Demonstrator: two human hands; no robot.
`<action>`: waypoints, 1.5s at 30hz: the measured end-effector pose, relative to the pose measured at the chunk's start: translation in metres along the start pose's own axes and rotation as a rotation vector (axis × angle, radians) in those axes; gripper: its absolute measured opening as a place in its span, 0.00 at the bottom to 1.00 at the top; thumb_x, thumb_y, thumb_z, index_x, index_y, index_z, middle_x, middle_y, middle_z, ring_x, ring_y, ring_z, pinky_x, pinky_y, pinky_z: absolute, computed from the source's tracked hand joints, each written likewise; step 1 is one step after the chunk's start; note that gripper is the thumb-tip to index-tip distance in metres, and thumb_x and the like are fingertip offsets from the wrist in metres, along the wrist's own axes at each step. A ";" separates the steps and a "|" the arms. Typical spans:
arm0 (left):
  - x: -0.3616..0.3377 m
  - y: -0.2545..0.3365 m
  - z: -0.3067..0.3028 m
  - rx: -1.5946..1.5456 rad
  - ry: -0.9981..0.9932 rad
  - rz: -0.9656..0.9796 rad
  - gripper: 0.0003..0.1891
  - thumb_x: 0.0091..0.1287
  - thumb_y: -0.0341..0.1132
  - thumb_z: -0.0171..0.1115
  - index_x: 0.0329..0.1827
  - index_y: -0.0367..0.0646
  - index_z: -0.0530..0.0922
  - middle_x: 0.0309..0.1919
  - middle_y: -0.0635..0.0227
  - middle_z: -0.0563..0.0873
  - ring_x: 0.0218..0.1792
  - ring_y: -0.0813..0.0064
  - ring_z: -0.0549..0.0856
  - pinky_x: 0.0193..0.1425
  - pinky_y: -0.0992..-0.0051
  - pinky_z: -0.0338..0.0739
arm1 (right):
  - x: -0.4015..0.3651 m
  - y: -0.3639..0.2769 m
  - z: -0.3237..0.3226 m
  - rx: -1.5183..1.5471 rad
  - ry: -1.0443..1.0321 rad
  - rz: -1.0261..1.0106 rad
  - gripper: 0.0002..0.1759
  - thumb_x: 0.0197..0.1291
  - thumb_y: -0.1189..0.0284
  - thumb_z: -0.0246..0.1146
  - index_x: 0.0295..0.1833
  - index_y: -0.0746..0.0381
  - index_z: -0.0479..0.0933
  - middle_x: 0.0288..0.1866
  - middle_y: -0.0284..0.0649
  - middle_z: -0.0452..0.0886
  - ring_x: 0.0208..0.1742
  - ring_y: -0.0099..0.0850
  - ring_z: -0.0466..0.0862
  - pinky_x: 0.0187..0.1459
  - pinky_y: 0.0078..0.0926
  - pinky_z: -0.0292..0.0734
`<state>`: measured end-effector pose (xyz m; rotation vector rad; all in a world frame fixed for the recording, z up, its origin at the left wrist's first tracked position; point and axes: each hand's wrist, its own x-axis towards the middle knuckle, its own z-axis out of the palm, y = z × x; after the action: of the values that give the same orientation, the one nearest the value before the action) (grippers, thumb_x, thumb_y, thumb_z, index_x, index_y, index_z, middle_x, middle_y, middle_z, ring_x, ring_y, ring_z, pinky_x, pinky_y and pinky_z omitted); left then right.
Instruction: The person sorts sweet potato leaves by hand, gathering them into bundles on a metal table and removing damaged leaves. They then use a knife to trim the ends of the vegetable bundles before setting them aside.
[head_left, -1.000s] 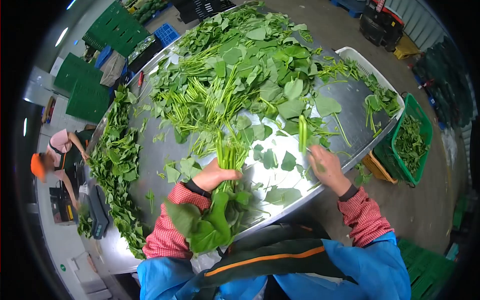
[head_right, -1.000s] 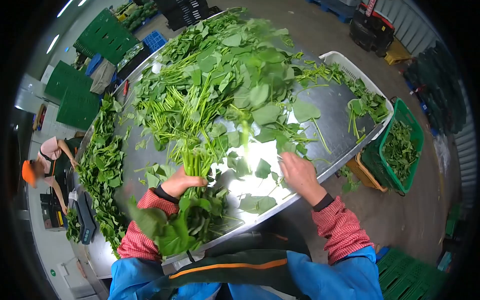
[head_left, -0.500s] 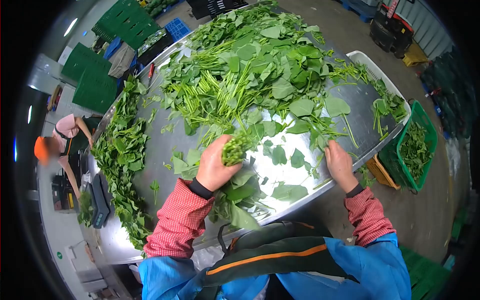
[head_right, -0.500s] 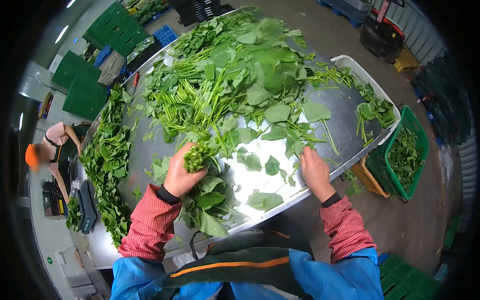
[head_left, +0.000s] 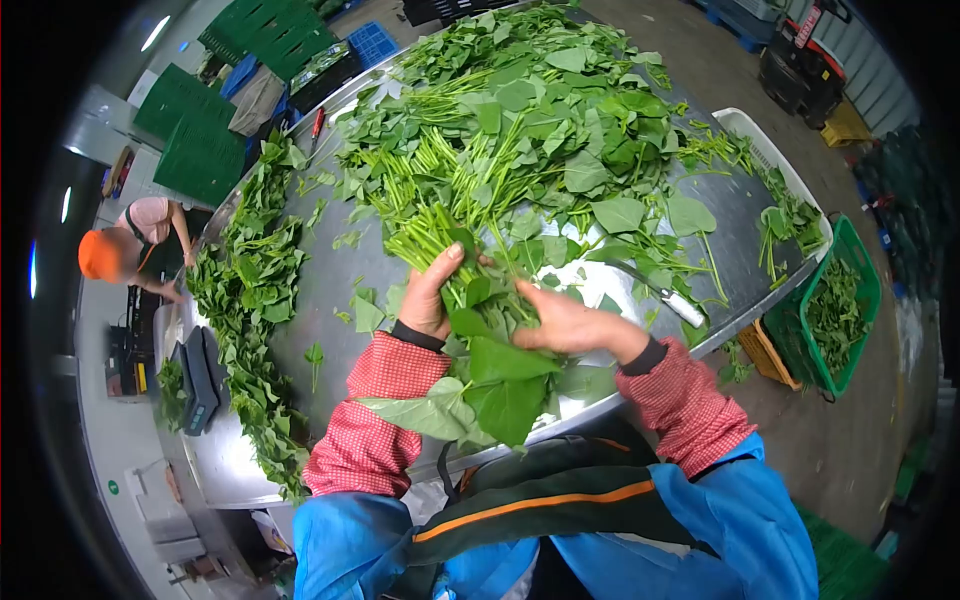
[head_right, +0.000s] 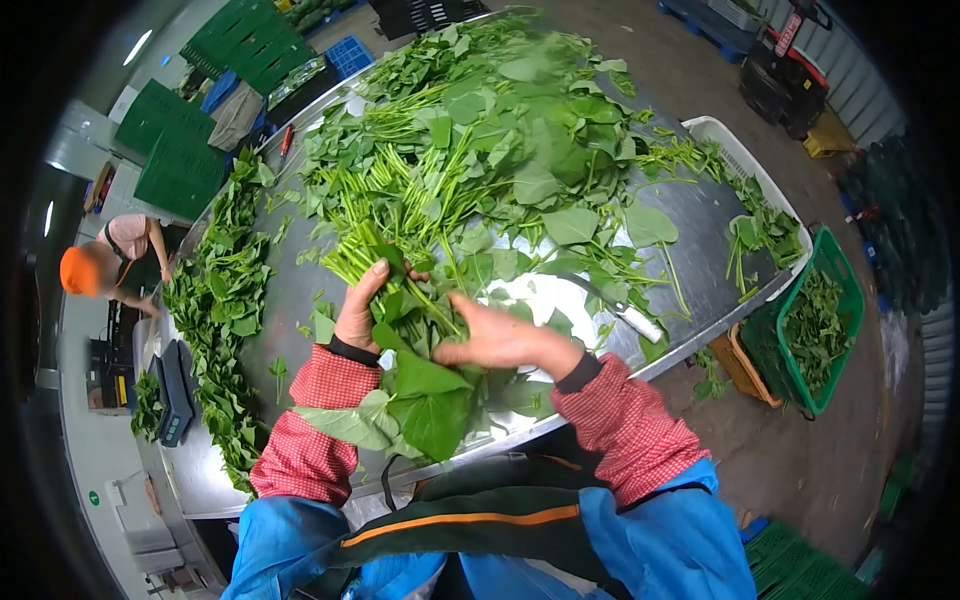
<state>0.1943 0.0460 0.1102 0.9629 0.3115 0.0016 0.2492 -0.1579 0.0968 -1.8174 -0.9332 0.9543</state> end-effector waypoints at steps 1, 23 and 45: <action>0.002 0.000 0.000 0.028 0.038 0.017 0.17 0.65 0.41 0.62 0.50 0.39 0.74 0.38 0.60 0.83 0.42 0.64 0.84 0.47 0.63 0.82 | 0.006 0.006 0.015 0.149 0.014 -0.050 0.52 0.54 0.49 0.66 0.71 0.72 0.51 0.63 0.55 0.69 0.63 0.42 0.72 0.64 0.32 0.65; -0.086 -0.057 -0.035 1.265 0.190 0.445 0.63 0.36 0.33 0.80 0.74 0.37 0.43 0.64 0.47 0.60 0.65 0.51 0.64 0.69 0.62 0.61 | 0.032 0.039 0.074 0.161 -0.032 -0.010 0.25 0.64 0.61 0.54 0.57 0.71 0.71 0.56 0.50 0.76 0.57 0.34 0.75 0.57 0.30 0.69; -0.044 0.055 -0.083 2.383 -0.010 0.664 0.41 0.46 0.27 0.69 0.67 0.64 0.67 0.71 0.63 0.59 0.71 0.55 0.59 0.71 0.42 0.51 | -0.051 0.091 0.024 -0.126 0.530 0.310 0.13 0.59 0.67 0.60 0.43 0.65 0.78 0.23 0.42 0.79 0.25 0.31 0.81 0.30 0.31 0.74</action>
<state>0.1376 0.1382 0.1217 3.3864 -0.2427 0.2908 0.2265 -0.2259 0.0182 -2.2139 -0.3953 0.5463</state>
